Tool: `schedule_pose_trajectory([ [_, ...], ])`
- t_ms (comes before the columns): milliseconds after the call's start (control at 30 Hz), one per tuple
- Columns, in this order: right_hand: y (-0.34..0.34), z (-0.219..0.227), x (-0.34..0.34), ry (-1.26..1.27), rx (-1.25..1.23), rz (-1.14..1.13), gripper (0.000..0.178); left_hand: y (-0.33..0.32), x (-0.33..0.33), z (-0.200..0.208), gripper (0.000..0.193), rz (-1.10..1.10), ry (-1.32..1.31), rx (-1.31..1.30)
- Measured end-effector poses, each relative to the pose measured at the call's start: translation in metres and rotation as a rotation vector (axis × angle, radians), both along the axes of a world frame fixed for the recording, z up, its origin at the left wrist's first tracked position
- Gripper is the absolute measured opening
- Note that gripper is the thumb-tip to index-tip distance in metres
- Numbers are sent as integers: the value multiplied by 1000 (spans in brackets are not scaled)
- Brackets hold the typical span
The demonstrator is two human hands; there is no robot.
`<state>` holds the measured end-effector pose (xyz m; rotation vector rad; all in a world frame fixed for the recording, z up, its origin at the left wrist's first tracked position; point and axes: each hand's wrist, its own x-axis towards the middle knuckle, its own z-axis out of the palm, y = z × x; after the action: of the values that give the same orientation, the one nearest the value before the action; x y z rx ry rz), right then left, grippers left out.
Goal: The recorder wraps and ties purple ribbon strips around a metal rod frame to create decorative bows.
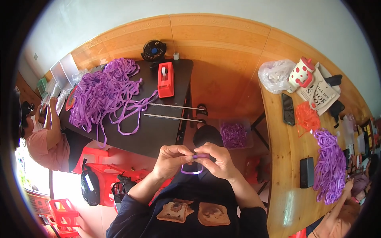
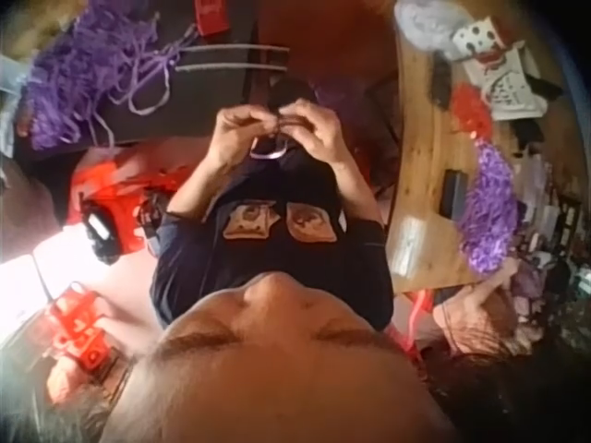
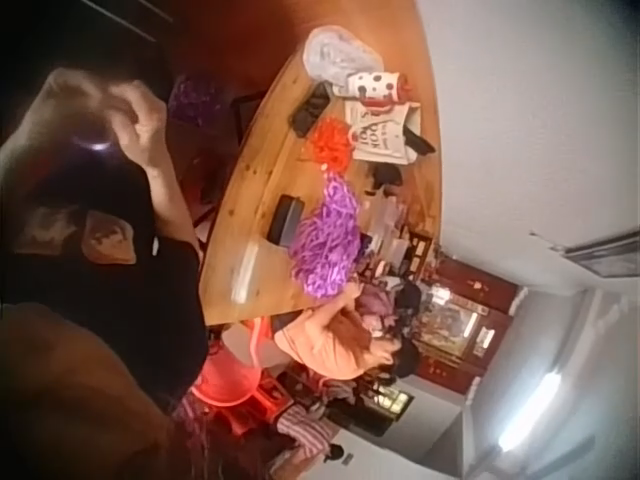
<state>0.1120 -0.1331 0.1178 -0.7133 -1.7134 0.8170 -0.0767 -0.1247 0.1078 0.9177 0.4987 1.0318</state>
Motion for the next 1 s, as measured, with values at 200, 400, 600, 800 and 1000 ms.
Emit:
schedule_pose_trajectory([
  [200, 4, 7, 14, -361, 395, -267, 22, -4, -11, -2, 14, -19, 20, -58],
  [400, 14, -2, 18, -558, 639, -506, 27, -14, 0, -19, 17, -72, 147, -256],
  [600, 50, -32, 26, -607, 647, -592, 25, 2, 30, -52, 9, -45, 142, -303],
  [800, 111, -49, 31, -496, 557, -623, 20, 41, 60, -92, 8, 86, -91, -236],
  [1000, 163, -52, 22, -397, 542, -541, 20, 73, 63, -100, 10, 199, -97, -213],
])
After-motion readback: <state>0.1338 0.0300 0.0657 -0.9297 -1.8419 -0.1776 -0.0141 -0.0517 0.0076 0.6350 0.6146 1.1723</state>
